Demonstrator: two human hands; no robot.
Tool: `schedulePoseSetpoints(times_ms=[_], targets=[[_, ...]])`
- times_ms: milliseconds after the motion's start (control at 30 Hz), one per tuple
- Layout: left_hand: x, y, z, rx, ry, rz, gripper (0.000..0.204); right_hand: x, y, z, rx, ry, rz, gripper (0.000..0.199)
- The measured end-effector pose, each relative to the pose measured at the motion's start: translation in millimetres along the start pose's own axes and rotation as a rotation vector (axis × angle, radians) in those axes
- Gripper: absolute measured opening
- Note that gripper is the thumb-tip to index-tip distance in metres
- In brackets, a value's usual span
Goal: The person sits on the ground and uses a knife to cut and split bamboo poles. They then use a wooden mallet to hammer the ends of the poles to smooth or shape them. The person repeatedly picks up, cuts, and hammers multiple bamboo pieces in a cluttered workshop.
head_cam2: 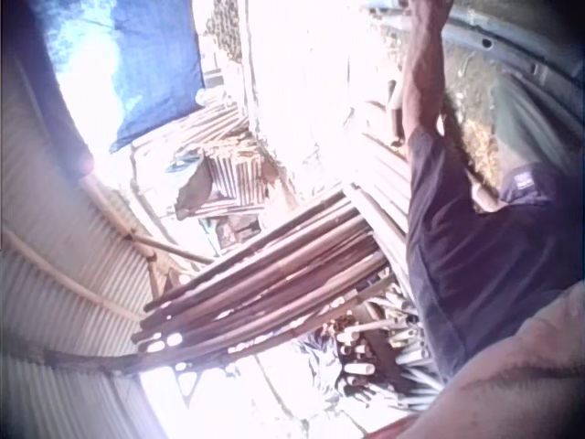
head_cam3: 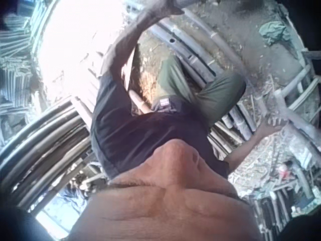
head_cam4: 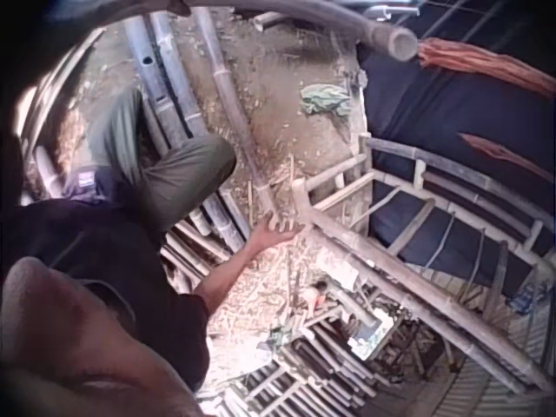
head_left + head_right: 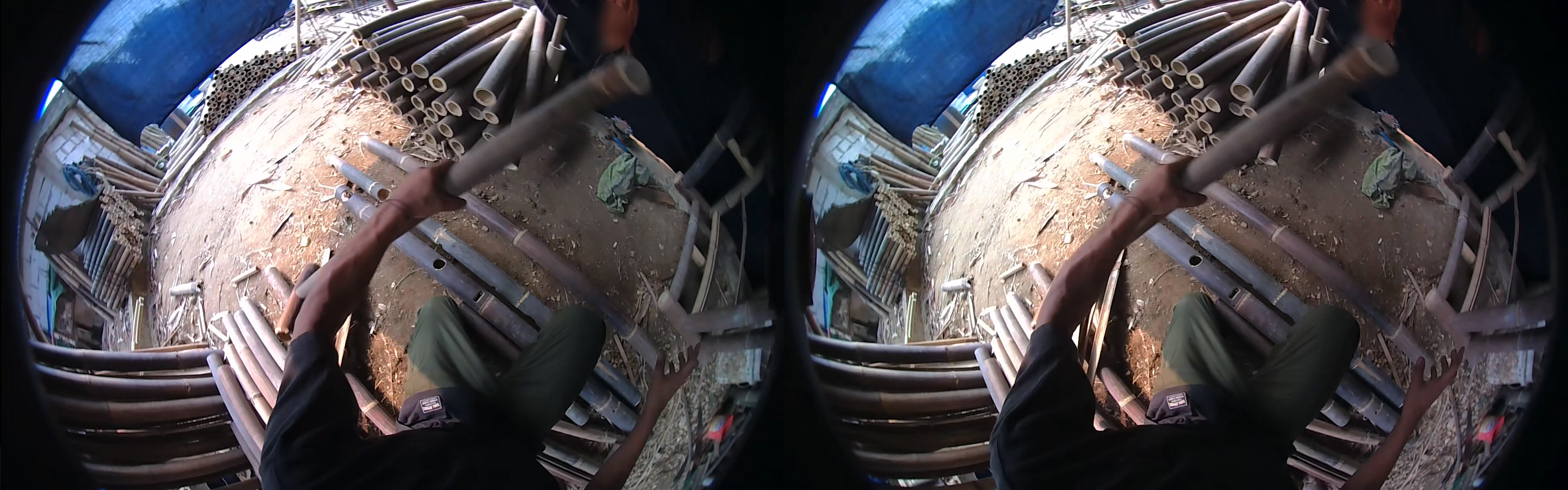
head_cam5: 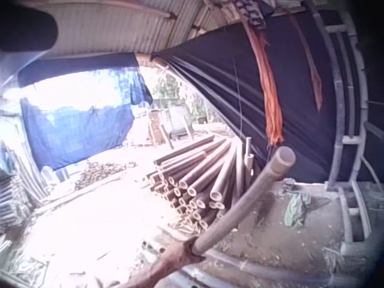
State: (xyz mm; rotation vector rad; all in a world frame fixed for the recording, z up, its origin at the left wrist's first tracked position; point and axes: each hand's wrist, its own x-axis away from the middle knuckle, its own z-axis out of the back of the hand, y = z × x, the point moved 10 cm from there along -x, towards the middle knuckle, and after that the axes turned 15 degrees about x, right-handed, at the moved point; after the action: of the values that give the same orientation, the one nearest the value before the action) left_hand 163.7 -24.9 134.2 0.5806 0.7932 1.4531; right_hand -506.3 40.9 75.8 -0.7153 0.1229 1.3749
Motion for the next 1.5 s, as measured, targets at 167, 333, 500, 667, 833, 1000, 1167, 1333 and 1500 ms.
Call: schedulePoseSetpoints(times_ms=[167, 333, 500, 667, 833, 1000, 1167, 1333, 1500], targets=[[-37, 11, -144, -0.243, -0.437, -0.061, 0.054, -35, -14, -48, -0.095, -0.084, 0.158, 0.097], [-30, 27, -259, -0.462, -0.638, -0.160, 0.042, 6, 43, -91, -0.277, -0.195, 0.101, 0.101], [-10, -13, -324, -0.559, -0.901, -0.196, 0.043, 90, 85, -175, -0.312, -0.642, -0.221, 0.073], [-8, -61, -314, -0.584, -0.841, -0.150, 0.044, 95, 35, -194, -0.373, -0.537, -0.065, 0.059], [-3, -95, -282, -0.530, -0.779, -0.075, 0.046, 73, -22, -214, -0.341, -0.612, 0.007, 0.062], [-4, -130, -267, -0.520, -0.734, -0.029, 0.047, 67, -88, -207, -0.430, -0.651, 0.013, 0.062], [-26, -119, -286, -0.458, -0.604, -0.278, 0.051, 57, -59, -230, -0.539, -0.670, -0.055, 0.059], [-21, -75, -289, -0.406, -0.543, -0.226, 0.040, 3, -65, -200, -0.519, -0.355, -0.131, 0.064], [22, -49, -324, -0.406, -0.787, -0.052, 0.037, -22, -35, -212, -0.730, -0.486, -0.440, 0.064]])
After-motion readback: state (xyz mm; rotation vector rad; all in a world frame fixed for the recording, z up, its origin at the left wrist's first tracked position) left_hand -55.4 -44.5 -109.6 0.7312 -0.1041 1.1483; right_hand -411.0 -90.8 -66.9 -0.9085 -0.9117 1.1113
